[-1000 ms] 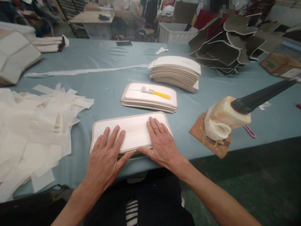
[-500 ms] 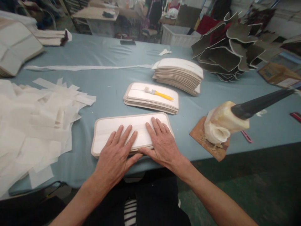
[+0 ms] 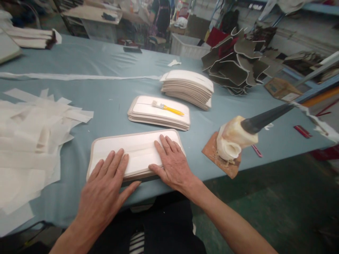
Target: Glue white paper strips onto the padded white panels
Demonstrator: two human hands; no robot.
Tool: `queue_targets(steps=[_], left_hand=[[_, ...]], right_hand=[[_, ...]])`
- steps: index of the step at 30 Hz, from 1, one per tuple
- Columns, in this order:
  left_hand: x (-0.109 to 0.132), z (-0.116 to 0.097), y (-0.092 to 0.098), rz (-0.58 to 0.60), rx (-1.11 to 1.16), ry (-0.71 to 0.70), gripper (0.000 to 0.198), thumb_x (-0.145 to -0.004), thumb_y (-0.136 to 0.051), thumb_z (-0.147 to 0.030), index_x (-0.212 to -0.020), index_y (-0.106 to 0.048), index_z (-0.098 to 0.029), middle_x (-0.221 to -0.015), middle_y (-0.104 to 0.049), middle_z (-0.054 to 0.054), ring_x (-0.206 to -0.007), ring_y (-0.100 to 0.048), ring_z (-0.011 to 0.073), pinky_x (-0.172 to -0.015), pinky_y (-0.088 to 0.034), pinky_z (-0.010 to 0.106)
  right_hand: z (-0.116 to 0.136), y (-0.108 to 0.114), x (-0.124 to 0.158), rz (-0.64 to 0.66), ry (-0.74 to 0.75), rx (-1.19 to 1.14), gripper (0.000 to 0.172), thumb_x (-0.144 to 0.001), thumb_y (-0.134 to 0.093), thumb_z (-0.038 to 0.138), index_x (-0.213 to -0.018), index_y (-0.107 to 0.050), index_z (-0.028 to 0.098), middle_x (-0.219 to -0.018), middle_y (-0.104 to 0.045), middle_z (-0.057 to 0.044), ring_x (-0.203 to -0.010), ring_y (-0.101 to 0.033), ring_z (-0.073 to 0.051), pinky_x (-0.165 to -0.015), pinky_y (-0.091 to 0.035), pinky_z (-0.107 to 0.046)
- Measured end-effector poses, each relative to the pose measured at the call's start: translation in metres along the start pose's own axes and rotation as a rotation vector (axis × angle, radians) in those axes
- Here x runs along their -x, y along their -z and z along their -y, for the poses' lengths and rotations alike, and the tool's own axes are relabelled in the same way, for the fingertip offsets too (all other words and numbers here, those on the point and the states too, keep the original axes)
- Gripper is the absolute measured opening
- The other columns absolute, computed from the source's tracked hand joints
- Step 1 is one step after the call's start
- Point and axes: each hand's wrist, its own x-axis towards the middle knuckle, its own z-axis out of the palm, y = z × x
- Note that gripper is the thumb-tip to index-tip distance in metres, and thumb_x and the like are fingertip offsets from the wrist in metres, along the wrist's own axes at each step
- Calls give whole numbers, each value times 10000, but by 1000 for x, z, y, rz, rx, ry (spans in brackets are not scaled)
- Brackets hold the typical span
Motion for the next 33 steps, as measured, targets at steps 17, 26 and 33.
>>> queue_targets(steps=[17,26,33], left_hand=[[5,6,3,19,-57,76,809,-1059,-340,-636,-1589,-406,-29,-1622,-521,290,-1495,-518,471,-1199,-424,614],[-11,-3,1,32,-55,49,840,-1054,-321,-649,-1589,-412,-8,-1644,-512,255,-1503,-504,464,-1191,-433,593],[-23,-19,-5,30,-59,-65,738,-1049,-413,-494,-1563,-423,35,-1658,-483,273,-1509,-511,429,-1209,-442,540]], right_hand=[[28,-10,-6,-72,26,-74,949,-996,-576,740,-1626,-479,37,-1747,-342,-263,-1625,-322,-409,-1324,-247,-593],[24,-13,-3,-90,56,-86,968,-995,-561,753,-1625,-474,24,-1747,-338,-268,-1624,-323,-415,-1322,-260,-602],[21,-14,2,-90,5,-102,933,-1024,-552,703,-1628,-447,-1,-1744,-350,-266,-1640,-305,-384,-1337,-260,-572]])
